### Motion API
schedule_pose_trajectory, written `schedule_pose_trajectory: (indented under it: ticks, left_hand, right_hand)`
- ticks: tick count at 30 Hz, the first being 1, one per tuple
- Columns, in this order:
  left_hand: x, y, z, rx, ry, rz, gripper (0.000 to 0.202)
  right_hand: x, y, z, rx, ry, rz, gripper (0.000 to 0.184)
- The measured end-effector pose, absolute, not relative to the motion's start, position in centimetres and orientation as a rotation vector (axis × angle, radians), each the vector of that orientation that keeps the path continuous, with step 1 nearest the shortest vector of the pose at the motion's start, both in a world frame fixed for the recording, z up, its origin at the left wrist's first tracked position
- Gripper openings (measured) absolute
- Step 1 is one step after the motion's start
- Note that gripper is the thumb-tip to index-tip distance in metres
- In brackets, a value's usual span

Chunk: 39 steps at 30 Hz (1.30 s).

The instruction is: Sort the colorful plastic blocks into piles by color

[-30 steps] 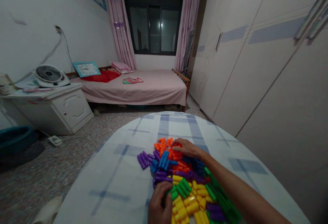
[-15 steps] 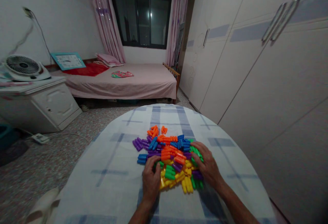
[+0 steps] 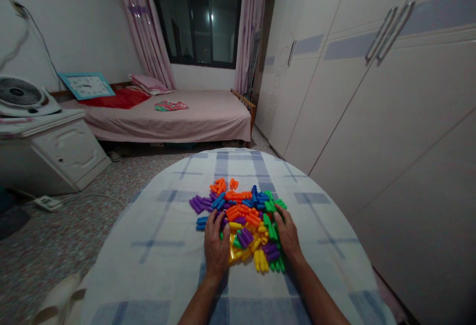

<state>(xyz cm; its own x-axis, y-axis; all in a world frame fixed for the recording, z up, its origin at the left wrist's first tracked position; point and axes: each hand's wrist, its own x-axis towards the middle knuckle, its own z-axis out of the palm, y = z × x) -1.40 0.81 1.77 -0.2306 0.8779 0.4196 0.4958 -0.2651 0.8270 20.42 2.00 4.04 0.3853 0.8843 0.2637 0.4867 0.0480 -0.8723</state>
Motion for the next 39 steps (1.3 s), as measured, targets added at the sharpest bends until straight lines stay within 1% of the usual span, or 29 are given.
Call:
schedule_pose_trajectory:
  ticks: [3,7,10,12,14,17,19,22,24,29,32,36,39]
  left_hand:
    - [-1.4,0.8,1.6,1.656,1.637,1.498,0.039]
    - [-1.4,0.7,1.9,1.627,1.614,1.509,0.04]
    - [-1.4,0.6,2.1,1.593,1.609,1.517,0.041]
    - [-1.3,0.6,2.3,1.576,1.615,1.519,0.041]
    - [-1.3,0.5,2.3,1.57,1.615,1.514,0.041]
    - [-1.3,0.5,2.1,1.562,1.611,1.506,0.04]
    - [-1.3,0.5,1.9,1.548,1.61,1.507,0.039]
    - [-1.2,0.5,1.7,1.537,1.611,1.51,0.038]
    - [-1.2,0.5,1.7,1.528,1.616,1.509,0.037]
    - [-1.3,0.3,2.0,1.526,1.617,1.499,0.038]
    - [-1.3,0.3,2.2,1.519,1.614,1.503,0.038]
    - [-1.3,0.4,2.2,1.537,1.616,1.5,0.037]
    - [-1.3,0.4,2.3,1.539,1.617,1.499,0.036]
  right_hand:
    - [17.6,1.9,5.7,-1.497,-1.26,0.556,0.046]
    - [13.9,1.0,8.2,-1.33,-1.482,0.613,0.033]
    - [12.8,0.8,10.0,-1.193,-1.67,0.678,0.031]
    - [13.8,1.5,10.2,-1.179,-1.704,0.624,0.032]
    - [16.4,2.9,9.4,-1.298,-1.628,0.462,0.034]
    - [21.3,5.4,6.5,-1.664,-1.452,0.216,0.046]
    - [24.1,6.9,4.7,-1.899,-1.37,0.137,0.05]
    - [25.6,8.5,3.1,-2.036,-1.401,0.111,0.051]
    - [24.9,9.3,2.8,-2.005,-1.48,0.17,0.05]
    - [21.4,10.1,3.5,-1.748,-1.64,0.419,0.047]
    - [20.3,9.5,4.5,-1.606,-1.571,0.591,0.049]
    - [18.7,8.3,6.5,-1.379,-1.46,0.932,0.052]
    - [16.5,6.9,8.2,-1.32,-1.488,0.915,0.045]
